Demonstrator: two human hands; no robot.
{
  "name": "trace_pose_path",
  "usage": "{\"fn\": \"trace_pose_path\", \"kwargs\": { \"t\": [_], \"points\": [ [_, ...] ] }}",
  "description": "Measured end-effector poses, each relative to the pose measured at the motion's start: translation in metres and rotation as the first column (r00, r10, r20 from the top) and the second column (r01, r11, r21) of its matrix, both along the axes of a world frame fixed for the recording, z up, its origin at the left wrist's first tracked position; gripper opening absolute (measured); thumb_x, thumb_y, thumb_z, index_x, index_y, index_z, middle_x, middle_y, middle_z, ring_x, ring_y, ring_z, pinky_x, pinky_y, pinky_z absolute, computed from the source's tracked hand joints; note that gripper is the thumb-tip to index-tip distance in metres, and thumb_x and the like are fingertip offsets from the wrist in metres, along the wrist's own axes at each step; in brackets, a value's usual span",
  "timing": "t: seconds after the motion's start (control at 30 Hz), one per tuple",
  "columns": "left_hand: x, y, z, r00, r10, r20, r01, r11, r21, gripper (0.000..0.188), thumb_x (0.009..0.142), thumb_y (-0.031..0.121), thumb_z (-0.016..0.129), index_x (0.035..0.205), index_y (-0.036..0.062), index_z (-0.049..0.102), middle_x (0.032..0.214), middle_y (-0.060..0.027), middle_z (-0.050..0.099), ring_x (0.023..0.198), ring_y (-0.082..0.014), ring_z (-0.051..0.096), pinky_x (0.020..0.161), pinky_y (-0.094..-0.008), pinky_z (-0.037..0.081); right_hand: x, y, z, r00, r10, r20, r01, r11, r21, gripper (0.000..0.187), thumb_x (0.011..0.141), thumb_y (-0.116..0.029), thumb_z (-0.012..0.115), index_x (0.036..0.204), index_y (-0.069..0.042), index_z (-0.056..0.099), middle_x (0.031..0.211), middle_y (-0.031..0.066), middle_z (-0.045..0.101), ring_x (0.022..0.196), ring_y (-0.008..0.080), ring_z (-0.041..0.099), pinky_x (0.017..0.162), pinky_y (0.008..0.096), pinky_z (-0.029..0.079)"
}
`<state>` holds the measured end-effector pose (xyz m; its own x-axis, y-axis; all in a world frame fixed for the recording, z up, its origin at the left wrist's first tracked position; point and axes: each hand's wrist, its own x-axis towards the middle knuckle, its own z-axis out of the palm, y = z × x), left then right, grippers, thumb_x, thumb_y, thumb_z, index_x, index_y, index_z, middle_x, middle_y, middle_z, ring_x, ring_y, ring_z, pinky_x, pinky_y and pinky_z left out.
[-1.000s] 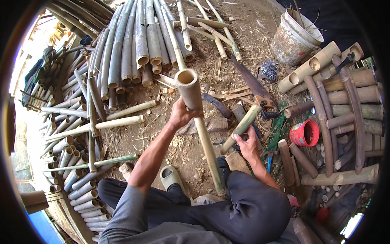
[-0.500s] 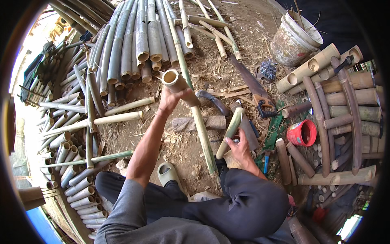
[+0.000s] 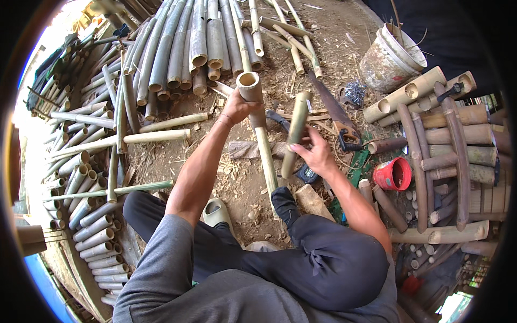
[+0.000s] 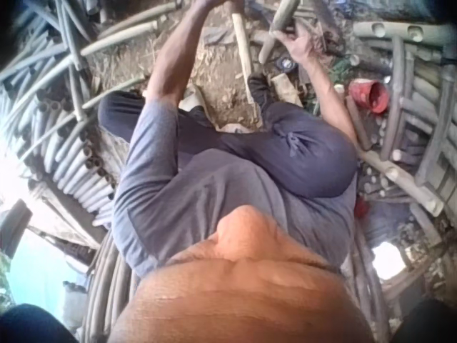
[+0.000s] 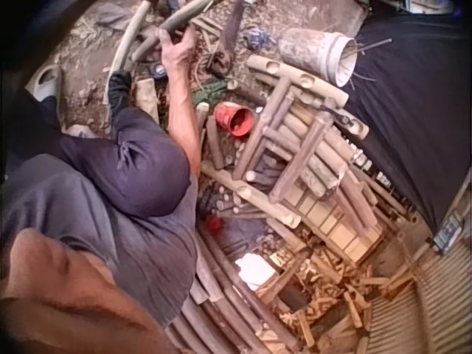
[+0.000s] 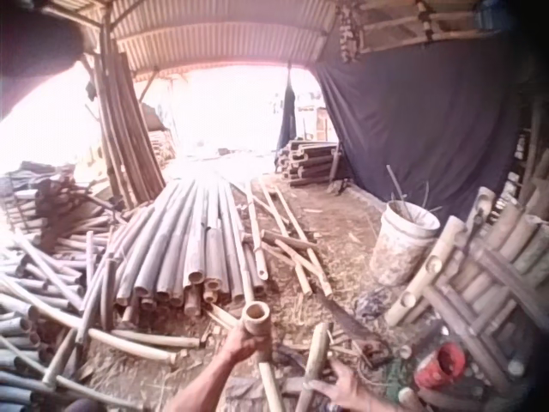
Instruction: The person sits on the ground and processes bamboo poles. They use a hammer and a wooden mallet to drive a bamboo piece into a larger pole, then use a knife to trim the edges. The person also uses a wire brush to clean the surface of the bamboo.
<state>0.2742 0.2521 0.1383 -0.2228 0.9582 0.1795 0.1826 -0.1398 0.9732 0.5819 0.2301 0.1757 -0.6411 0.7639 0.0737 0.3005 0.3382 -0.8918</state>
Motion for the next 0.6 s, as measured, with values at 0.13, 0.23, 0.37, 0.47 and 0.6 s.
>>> {"fn": "trace_pose_path", "kwargs": {
  "t": [0.13,0.23,0.37,0.47,0.6],
  "points": [
    [0.019,-0.007,0.004,0.998,0.016,-0.054,-0.016,1.0,0.004,0.064,0.072,0.014,0.083,0.13,0.0086,0.055,0.116,-0.0098,0.069,0.106,-0.0181,0.066,0.094,-0.0327,0.053,-0.044,-0.005,-0.044,0.999,0.033,-0.034,-0.034,0.999,-0.026,0.065,0.085,-0.035,0.079,0.137,-0.005,0.054,0.117,0.0122,0.068,0.109,0.0237,0.063,0.098,0.0394,0.05],
    [0.031,-0.027,0.015,0.998,-0.012,-0.065,0.013,1.0,0.015,0.058,0.074,0.006,0.083,0.126,0.0084,0.056,0.113,-0.0025,0.065,0.103,-0.0135,0.061,0.095,-0.0319,0.05,-0.051,-0.017,-0.057,0.999,0.037,-0.006,-0.038,0.996,-0.082,0.068,0.086,-0.039,0.078,0.136,-0.001,0.052,0.113,0.0143,0.069,0.105,0.0259,0.066,0.092,0.0384,0.052],
    [0.012,-0.045,0.02,0.969,-0.131,-0.21,0.132,0.991,-0.011,0.061,0.074,0.013,0.081,0.129,0.0102,0.054,0.121,-0.0094,0.063,0.114,-0.0238,0.06,0.102,-0.036,0.047,-0.047,-0.033,-0.078,1.0,0.014,0.005,-0.013,0.992,-0.127,0.07,0.085,-0.04,0.078,0.137,-0.001,0.051,0.113,0.0152,0.068,0.105,0.0262,0.066,0.093,0.0381,0.052],
    [0.008,-0.049,0.022,0.95,-0.154,-0.273,0.162,0.987,0.006,0.062,0.076,0.014,0.081,0.131,0.0106,0.052,0.127,-0.0111,0.06,0.118,-0.0252,0.058,0.104,-0.0371,0.045,-0.049,-0.046,-0.084,0.997,0.071,-0.021,-0.073,0.99,-0.123,0.068,0.089,-0.038,0.075,0.139,0.0,0.049,0.115,0.0167,0.067,0.106,0.0279,0.066,0.094,0.0396,0.052],
    [0.013,-0.057,0.017,0.972,-0.226,-0.063,0.225,0.974,-0.02,0.081,0.078,0.01,0.08,0.145,0.0097,0.035,0.136,-0.0128,0.052,0.127,-0.0243,0.051,0.11,-0.0397,0.041,-0.053,-0.047,-0.092,0.992,0.125,0.002,-0.124,0.99,-0.066,0.065,0.092,-0.039,0.071,0.139,0.0,0.049,0.115,0.0191,0.066,0.106,0.0309,0.066,0.093,0.0409,0.052]
  ]
}}
